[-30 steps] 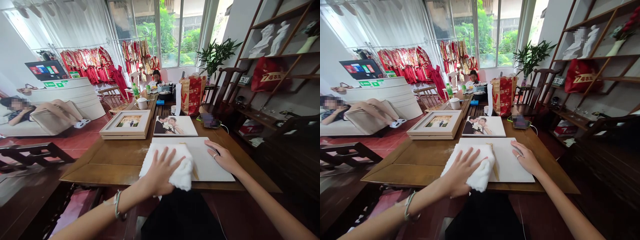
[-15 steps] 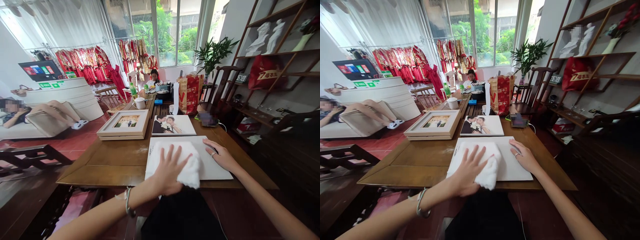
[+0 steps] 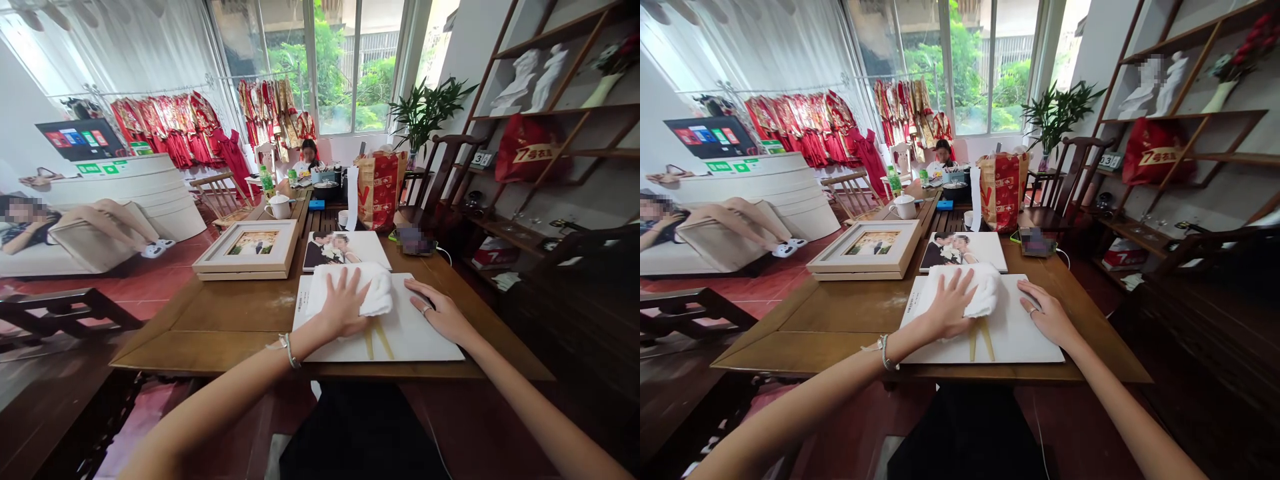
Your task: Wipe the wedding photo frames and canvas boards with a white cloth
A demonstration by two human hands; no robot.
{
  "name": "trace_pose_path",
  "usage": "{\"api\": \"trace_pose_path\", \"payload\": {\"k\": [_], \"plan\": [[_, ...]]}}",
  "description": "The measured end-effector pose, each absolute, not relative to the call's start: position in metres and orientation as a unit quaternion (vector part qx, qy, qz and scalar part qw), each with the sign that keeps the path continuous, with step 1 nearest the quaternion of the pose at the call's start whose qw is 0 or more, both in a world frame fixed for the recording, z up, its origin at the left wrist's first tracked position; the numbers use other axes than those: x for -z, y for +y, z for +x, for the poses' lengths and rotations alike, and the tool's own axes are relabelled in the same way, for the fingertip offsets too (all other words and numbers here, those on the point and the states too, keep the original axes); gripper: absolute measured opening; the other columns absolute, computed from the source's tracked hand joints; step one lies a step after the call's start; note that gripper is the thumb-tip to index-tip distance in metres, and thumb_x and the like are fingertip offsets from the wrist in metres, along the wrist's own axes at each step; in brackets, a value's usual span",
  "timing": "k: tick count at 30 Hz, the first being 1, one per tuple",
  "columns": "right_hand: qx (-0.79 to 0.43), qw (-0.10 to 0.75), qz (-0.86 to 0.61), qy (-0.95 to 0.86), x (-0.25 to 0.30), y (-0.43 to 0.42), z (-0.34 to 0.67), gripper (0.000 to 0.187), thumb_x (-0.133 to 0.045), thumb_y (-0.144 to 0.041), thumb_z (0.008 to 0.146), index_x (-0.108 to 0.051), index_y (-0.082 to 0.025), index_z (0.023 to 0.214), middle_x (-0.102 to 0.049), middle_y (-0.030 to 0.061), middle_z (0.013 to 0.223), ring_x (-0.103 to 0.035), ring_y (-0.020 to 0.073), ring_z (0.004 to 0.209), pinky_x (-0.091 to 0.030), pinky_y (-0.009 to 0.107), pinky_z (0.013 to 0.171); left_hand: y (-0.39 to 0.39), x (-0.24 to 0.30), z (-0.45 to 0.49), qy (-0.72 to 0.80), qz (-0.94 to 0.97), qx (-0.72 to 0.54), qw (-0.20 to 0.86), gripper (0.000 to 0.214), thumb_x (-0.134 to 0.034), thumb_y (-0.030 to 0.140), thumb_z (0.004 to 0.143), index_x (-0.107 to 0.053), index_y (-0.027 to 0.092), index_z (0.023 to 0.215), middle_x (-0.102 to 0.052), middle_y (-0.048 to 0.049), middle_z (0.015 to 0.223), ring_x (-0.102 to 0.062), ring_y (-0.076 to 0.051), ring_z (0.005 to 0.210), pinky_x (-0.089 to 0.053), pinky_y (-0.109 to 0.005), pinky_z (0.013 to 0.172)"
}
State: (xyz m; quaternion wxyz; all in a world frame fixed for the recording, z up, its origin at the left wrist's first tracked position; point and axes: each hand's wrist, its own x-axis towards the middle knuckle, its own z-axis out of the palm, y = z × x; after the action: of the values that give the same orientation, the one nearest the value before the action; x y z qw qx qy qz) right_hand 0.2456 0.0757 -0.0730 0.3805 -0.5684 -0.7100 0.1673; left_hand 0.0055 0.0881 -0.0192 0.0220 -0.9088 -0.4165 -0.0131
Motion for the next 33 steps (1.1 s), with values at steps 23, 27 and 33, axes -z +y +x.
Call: {"api": "trace_pose_path", "payload": {"k": [23,27,33], "plan": [[-0.172,0.379,-0.565,-0.713,0.076,0.079,0.246,0.039,-0.048,-0.034,0.083,-0.057,-0.02,0.118,-0.053,0.0097,0.13,-0.044,0.0264,0.124,-0.033,0.046,0.105,0.076,0.003,0.021,-0.422,-0.906,-0.02,0.034,0.067,-0.046,0.046,0.079,-0.028,0.024,0.139,-0.028,-0.0161,0.142,-0.026,-0.041,0.125,-0.023,-0.063,0.094],[-0.176,0.381,-0.561,-0.713,0.076,0.079,0.246,0.038,-0.047,-0.033,0.083,-0.057,-0.021,0.118,-0.053,0.0086,0.13,-0.044,0.026,0.124,-0.032,0.045,0.106,0.086,0.009,0.025,-0.44,-0.897,-0.012,0.046,0.065,-0.045,0.044,0.08,-0.027,0.024,0.139,-0.029,-0.0156,0.141,-0.026,-0.041,0.125,-0.022,-0.063,0.094],[-0.17,0.386,-0.561,-0.712,0.078,0.08,0.244,0.038,-0.047,-0.032,0.083,-0.058,-0.019,0.117,-0.053,0.0103,0.13,-0.044,0.0265,0.124,-0.032,0.046,0.106,0.043,0.013,0.016,-0.398,-0.916,-0.012,0.051,0.079,-0.051,0.047,0.075,-0.017,0.022,0.142,-0.021,-0.018,0.144,-0.014,-0.043,0.129,-0.016,-0.062,0.098]]}}
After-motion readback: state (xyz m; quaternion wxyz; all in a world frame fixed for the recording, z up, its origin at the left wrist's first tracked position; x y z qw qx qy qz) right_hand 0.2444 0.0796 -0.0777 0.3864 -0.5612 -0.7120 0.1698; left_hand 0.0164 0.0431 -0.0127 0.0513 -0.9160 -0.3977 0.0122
